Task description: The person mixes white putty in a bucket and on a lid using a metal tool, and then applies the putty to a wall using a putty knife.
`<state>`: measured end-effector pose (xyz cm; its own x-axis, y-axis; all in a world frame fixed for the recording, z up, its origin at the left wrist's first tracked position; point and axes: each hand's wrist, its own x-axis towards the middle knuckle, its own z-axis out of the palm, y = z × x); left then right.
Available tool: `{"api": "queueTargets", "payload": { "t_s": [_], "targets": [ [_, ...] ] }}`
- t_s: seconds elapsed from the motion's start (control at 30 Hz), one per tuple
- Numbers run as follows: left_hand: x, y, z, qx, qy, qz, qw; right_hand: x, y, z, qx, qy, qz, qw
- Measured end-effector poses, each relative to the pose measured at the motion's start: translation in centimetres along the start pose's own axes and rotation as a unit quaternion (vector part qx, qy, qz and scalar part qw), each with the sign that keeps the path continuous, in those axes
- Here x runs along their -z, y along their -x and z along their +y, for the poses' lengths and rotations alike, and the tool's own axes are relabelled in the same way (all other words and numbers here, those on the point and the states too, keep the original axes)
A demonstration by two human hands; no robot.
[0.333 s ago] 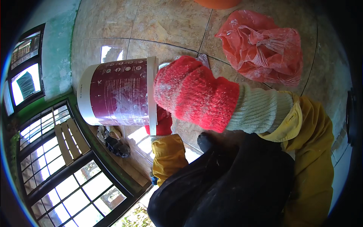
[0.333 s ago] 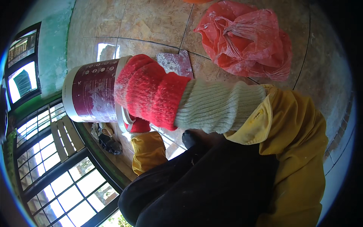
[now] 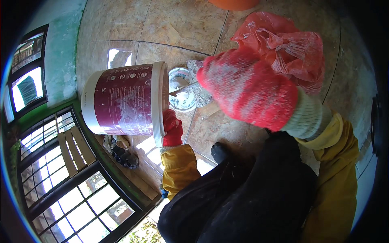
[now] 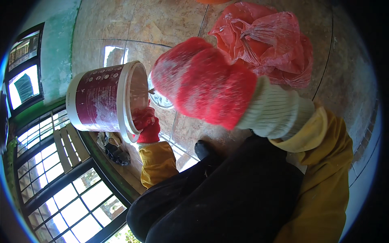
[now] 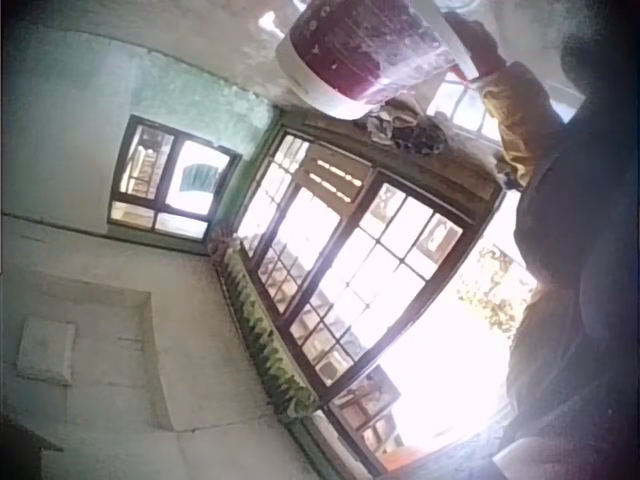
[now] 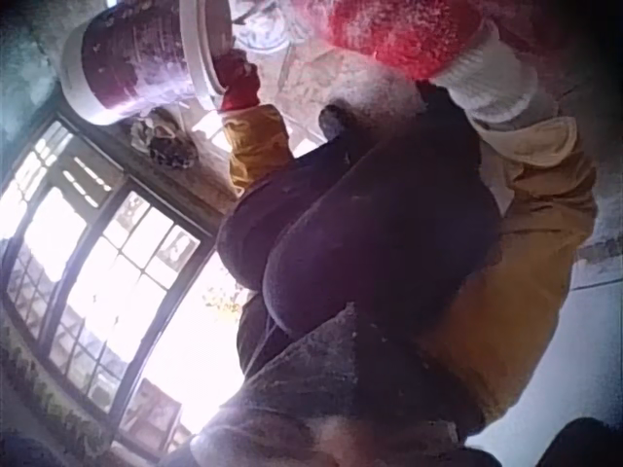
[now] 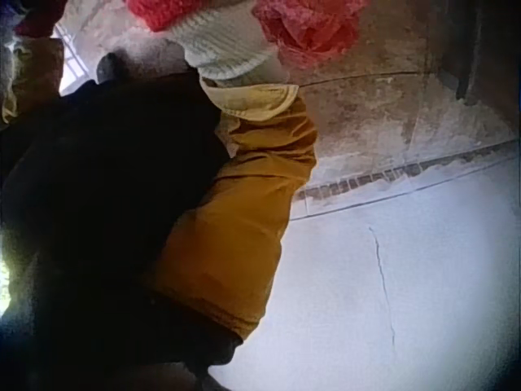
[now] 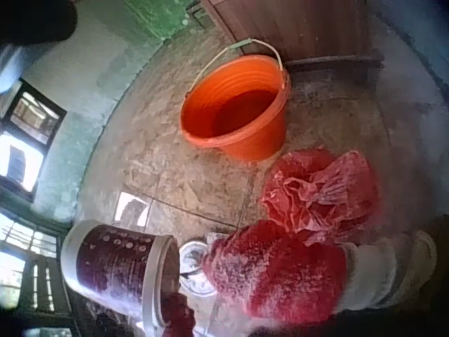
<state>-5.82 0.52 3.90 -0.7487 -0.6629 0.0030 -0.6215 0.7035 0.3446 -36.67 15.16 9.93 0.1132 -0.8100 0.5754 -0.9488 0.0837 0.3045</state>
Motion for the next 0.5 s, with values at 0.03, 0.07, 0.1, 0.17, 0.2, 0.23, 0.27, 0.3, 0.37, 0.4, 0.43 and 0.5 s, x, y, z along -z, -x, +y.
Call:
{"api": "queueTargets", "payload": {
  "t_s": [0.03,0.07,0.1,0.17,0.2,0.23,0.27,0.3,0.37,0.4,0.43,0.5],
  "targets": [
    [-0.5,0.6,-1.2,-0.018,-0.07,0.028,0.997,-0.1,0.7,0.6,0.01,0.003,0.038,0.999],
    [-0.7,0.7,-1.5,-0.028,-0.105,0.041,0.993,0.3,1.1,1.3,-0.037,-0.124,0.022,0.991],
    [-0.8,0.9,-1.8,-0.036,-0.14,0.053,0.988,0.6,1.3,2.0,-0.059,-0.188,0.013,0.98],
    [-1.9,0.6,-1.2,0.022,-0.017,0.077,0.997,0.3,1.8,3.4,-0.115,-0.312,0.029,0.943],
    [-2.3,0.5,-1.0,0.051,0.045,0.09,0.994,0.3,1.9,3.2,-0.13,-0.34,0.037,0.931],
    [-2.4,0.4,-0.7,0.078,0.107,0.097,0.986,-0.4,2.2,3.6,-0.15,-0.372,0.049,0.915],
    [-1.9,0.5,-0.7,0.091,0.138,0.1,0.981,-0.9,2.4,3.4,-0.156,-0.417,-0.007,0.895],
    [-2.2,0.5,-0.7,0.105,0.167,0.103,0.975,-1.3,2.6,3.2,-0.16,-0.461,-0.063,0.871],
    [-2.2,0.5,-1.0,0.075,0.154,0.119,0.978,-2.9,2.9,2.0,-0.148,-0.442,-0.01,0.884],
    [-2.2,0.5,-1.1,0.064,0.15,0.124,0.979,-3.6,3.3,1.6,-0.137,-0.422,0.041,0.895],
    [-2.1,0.5,-1.1,0.065,0.125,0.12,0.983,-3.4,3.2,1.6,-0.135,-0.423,0.041,0.895],
    [-2.0,0.6,-1.2,0.067,0.074,0.111,0.989,-2.9,3.2,1.4,-0.125,-0.385,0.037,0.914]
  ]
}}
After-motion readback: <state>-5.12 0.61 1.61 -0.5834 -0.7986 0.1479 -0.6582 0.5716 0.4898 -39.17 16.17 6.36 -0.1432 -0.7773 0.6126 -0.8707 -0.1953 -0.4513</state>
